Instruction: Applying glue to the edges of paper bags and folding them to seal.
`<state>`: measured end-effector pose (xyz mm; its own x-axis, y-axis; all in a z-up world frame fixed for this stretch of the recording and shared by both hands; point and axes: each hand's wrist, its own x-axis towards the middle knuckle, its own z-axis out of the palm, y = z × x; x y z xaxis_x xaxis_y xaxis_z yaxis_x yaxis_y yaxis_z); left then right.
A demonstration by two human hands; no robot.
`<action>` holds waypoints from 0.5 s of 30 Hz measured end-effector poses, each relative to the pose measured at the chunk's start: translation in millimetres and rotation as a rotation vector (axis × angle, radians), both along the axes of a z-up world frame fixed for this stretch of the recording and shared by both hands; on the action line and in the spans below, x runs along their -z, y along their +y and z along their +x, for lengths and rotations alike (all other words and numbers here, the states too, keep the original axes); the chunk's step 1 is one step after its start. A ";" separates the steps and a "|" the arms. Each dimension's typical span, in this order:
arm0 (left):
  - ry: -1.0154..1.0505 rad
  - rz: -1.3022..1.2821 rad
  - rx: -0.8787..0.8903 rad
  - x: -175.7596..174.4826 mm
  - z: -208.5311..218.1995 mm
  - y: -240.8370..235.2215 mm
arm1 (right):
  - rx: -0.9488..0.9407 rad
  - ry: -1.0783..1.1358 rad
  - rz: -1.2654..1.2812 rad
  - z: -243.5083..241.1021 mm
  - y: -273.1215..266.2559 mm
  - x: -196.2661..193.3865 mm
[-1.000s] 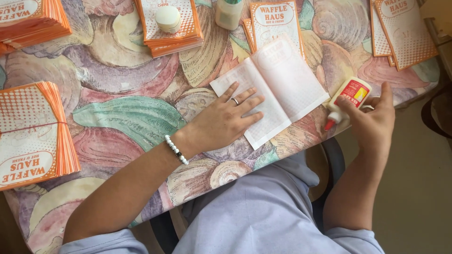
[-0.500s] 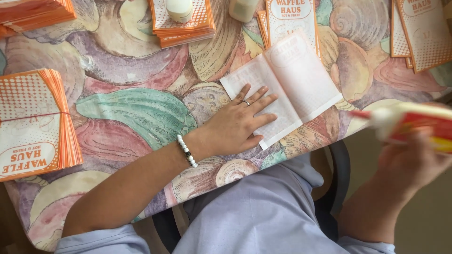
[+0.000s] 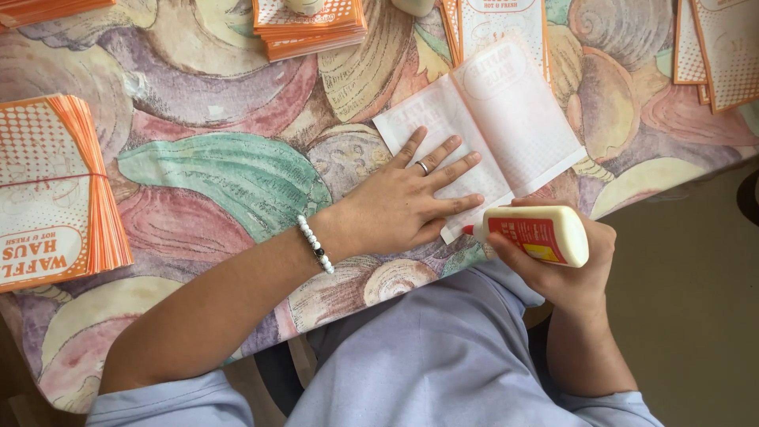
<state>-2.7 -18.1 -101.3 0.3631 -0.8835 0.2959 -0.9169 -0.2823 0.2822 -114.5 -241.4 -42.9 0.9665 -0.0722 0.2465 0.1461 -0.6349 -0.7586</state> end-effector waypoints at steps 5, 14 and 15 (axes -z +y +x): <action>0.003 -0.006 0.000 2.2 -0.6 0.3 | -0.041 -0.044 0.061 -3.5 0.3 11.4; 0.009 -0.005 -0.002 4.5 -0.3 0.0 | 0.135 -0.081 0.305 -14.3 12.3 26.8; 0.008 -0.003 0.001 4.8 -0.2 0.2 | 0.137 -0.061 0.312 -15.1 15.0 24.0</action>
